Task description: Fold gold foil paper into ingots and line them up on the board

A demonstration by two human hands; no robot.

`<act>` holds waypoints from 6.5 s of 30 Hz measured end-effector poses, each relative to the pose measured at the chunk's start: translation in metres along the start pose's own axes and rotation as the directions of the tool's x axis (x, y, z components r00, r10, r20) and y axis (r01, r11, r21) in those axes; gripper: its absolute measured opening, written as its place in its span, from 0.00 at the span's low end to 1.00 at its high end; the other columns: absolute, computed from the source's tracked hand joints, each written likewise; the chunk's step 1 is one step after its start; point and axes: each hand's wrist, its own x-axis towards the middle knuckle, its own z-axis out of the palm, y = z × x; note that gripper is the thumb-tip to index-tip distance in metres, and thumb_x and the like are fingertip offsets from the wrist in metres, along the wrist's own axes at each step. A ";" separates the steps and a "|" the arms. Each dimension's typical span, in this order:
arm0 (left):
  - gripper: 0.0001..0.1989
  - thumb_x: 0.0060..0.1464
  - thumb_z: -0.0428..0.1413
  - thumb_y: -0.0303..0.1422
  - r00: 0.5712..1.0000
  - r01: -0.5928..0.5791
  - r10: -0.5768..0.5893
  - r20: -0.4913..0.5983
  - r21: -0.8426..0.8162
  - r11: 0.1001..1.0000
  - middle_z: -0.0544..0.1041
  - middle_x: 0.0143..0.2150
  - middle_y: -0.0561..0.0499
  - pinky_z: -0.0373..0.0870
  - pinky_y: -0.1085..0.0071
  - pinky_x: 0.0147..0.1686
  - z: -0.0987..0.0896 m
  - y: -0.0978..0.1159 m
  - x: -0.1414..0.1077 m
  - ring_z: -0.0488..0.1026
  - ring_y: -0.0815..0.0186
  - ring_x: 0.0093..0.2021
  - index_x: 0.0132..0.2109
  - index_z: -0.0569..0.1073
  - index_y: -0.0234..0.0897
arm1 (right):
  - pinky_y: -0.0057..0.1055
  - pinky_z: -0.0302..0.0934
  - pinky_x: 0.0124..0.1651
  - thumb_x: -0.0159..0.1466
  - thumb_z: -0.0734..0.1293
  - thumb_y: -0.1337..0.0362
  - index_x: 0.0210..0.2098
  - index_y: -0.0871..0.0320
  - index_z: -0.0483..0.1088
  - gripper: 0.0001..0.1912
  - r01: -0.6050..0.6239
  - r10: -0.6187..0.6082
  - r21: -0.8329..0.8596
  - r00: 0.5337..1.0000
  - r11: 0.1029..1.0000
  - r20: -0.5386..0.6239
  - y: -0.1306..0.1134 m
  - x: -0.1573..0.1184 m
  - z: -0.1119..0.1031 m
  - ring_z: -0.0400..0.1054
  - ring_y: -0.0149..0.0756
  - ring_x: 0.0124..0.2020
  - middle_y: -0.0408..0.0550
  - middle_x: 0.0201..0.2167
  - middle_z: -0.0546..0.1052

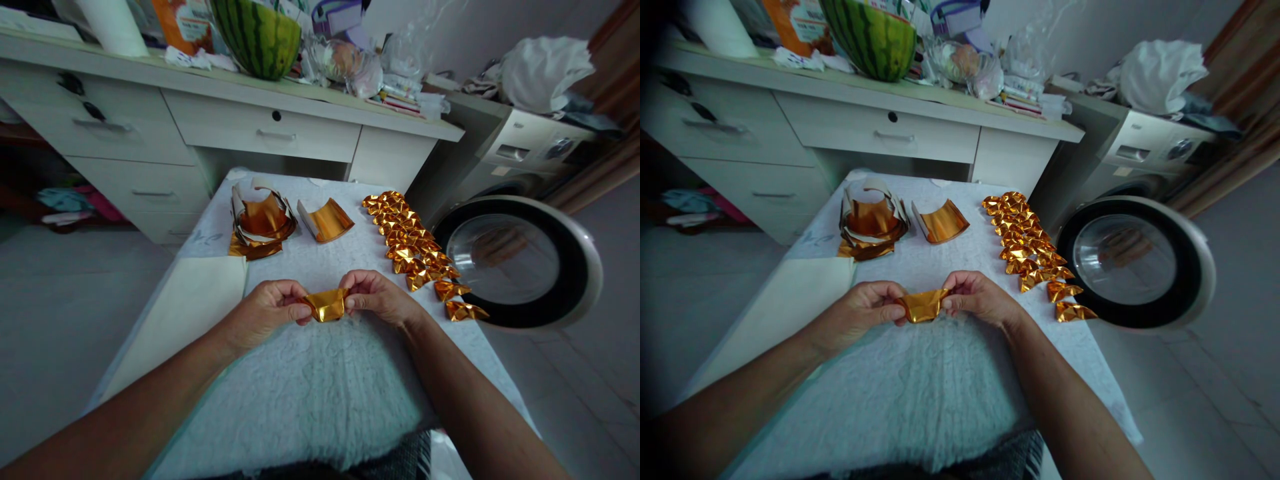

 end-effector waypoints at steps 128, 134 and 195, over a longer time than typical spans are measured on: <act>0.10 0.59 0.49 0.29 0.895 -0.330 0.407 0.180 0.882 0.336 0.76 0.41 0.49 0.71 0.67 0.40 -0.002 -0.022 0.005 0.75 0.63 0.40 0.45 0.72 0.37 | 0.42 0.51 0.43 0.60 0.63 0.65 0.39 0.54 0.75 0.10 -0.721 -0.572 -0.691 0.547 0.048 -0.611 -0.028 -0.114 -0.047 0.59 0.50 0.45 0.53 0.43 0.72; 0.09 0.59 0.50 0.29 0.896 -0.336 0.403 0.187 0.879 0.337 0.76 0.40 0.49 0.71 0.66 0.42 -0.002 -0.023 0.006 0.75 0.63 0.41 0.44 0.73 0.38 | 0.42 0.53 0.46 0.60 0.63 0.67 0.39 0.56 0.74 0.09 -0.534 -0.604 -0.841 0.645 0.082 -0.468 -0.048 -0.071 0.001 0.59 0.47 0.45 0.52 0.43 0.71; 0.27 0.48 0.60 0.28 0.790 -0.090 0.533 -0.303 0.802 0.590 0.67 0.50 0.48 0.73 0.60 0.43 -0.005 -0.018 0.005 0.70 0.63 0.43 0.53 0.58 0.42 | 0.34 0.61 0.48 0.57 0.67 0.66 0.28 0.57 0.63 0.07 0.116 -0.353 -0.620 0.895 0.776 -0.274 -0.014 0.010 0.001 0.70 0.37 0.43 0.48 0.40 0.76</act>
